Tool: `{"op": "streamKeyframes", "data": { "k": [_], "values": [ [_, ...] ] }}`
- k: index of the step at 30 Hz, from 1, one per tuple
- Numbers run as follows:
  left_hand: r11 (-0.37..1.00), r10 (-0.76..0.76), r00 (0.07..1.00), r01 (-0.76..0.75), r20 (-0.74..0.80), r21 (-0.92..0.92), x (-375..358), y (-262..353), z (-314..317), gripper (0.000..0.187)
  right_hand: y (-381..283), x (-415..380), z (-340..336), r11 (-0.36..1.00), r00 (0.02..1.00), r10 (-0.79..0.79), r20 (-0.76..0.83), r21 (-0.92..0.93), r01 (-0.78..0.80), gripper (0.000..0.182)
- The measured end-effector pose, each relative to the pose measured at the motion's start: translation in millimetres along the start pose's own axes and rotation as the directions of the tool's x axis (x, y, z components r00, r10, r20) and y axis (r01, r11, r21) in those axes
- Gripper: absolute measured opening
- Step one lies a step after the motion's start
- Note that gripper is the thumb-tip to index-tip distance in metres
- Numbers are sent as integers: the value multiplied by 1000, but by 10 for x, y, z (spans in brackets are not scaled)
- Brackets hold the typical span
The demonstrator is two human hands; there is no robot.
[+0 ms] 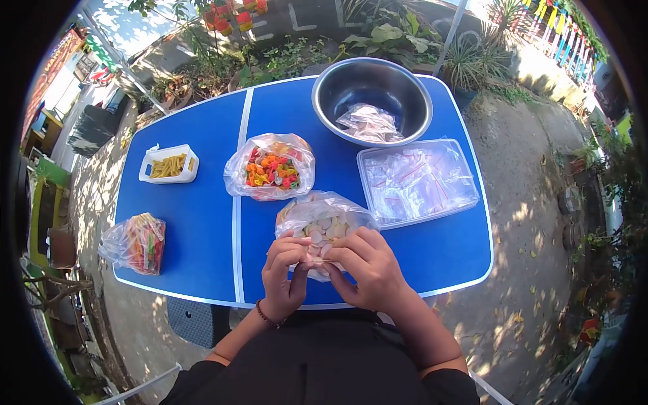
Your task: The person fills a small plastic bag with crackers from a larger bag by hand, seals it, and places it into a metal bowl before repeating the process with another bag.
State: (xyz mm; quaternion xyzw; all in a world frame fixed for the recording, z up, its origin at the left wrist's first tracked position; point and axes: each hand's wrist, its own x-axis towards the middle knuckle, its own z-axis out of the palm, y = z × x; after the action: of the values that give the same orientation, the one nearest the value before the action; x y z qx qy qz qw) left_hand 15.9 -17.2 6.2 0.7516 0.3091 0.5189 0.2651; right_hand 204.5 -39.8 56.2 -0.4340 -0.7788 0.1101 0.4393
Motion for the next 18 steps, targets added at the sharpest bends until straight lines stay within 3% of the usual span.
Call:
{"op": "streamKeyframes", "data": {
  "k": [14, 18],
  "values": [
    [998, -58, 998, 58, 18, -38, 5, 4, 29, 12, 13, -31, 75, 999, 999, -44, -31, 10, 45, 21],
    [998, -39, 999, 38, 37, 41, 16, 23, 21, 12, 21, -49, 71, 999, 999, -42, -14, -11, 42, 20]
  ]
}}
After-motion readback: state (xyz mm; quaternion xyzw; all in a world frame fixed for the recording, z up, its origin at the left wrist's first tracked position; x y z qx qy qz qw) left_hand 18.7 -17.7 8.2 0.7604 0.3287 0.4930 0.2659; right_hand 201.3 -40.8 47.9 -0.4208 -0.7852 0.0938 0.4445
